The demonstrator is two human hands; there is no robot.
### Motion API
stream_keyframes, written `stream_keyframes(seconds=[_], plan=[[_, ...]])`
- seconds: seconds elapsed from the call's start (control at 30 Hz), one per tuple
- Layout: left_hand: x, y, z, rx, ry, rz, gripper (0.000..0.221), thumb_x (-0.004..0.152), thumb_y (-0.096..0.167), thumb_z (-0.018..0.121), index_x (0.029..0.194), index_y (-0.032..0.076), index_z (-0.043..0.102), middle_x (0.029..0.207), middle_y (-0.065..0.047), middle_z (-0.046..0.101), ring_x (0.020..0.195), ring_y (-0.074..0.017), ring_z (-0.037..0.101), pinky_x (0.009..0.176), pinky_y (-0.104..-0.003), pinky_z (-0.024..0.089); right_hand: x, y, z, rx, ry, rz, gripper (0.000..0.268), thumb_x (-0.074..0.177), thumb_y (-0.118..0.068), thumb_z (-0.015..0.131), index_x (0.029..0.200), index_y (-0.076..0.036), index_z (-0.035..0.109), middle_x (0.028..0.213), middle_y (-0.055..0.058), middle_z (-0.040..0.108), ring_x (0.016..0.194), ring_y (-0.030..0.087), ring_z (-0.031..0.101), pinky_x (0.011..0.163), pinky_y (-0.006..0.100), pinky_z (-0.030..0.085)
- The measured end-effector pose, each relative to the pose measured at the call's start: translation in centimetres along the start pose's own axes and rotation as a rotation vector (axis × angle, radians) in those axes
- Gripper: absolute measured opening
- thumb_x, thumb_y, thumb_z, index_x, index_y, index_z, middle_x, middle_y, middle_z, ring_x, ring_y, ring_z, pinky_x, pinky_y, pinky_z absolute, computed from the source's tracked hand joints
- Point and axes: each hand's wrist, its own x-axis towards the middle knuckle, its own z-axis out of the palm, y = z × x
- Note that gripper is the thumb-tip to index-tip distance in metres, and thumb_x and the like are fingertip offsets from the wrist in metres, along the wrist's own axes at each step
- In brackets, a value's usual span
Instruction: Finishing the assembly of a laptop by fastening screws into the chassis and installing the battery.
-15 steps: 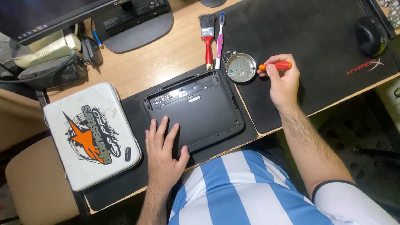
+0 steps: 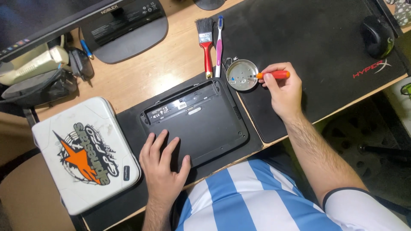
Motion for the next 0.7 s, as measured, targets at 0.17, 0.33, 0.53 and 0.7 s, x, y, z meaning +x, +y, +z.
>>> stream_keyframes(seconds=[0.17,0.33,0.53,0.7], plan=[[1.8,0.2,-0.3,0.103,0.04,0.012,0.041,0.104,0.041,0.091,0.136,0.019,0.084,0.158,-0.01,0.074,0.158,-0.0401,0.063,0.14,-0.07,0.035,-0.2,0.9,0.2,0.098,0.025,0.018,0.007,0.123,0.0,0.073,0.13,0.0,0.071,0.127,0.018,0.078,0.106,0.026,0.083,0.094,0.032,0.072],[5.0,-0.1,0.2,0.117,-0.079,0.001,0.053,0.103,0.049,0.09,0.144,0.018,0.079,0.165,-0.011,0.068,0.164,-0.0404,0.06,0.144,-0.083,0.028,-0.1,1.4,-0.3,0.177,0.072,0.067,0.005,0.124,-0.002,0.069,0.128,-0.001,0.068,0.126,0.019,0.076,0.102,0.028,0.083,0.092,0.034,0.073],[9.7,0.2,-0.3,0.218,-0.242,0.161,0.061,0.107,0.06,0.081,0.152,0.02,0.078,0.161,-0.004,0.076,0.154,-0.0321,0.068,0.137,-0.073,0.034,-0.3,2.2,-0.4,0.281,0.096,0.061,0.005,0.126,-0.005,0.065,0.128,-0.003,0.061,0.124,0.023,0.072,0.096,0.031,0.079,0.088,0.038,0.071],[10.5,-0.6,0.9,0.063,-0.209,0.178,0.045,0.109,0.05,0.086,0.14,0.017,0.083,0.142,-0.006,0.079,0.129,-0.031,0.074,0.114,-0.054,0.05,-0.6,2.7,-0.4,0.329,0.101,0.041,0.017,0.129,-0.019,0.067,0.129,-0.004,0.059,0.12,0.024,0.069,0.097,0.032,0.077,0.087,0.039,0.07]])
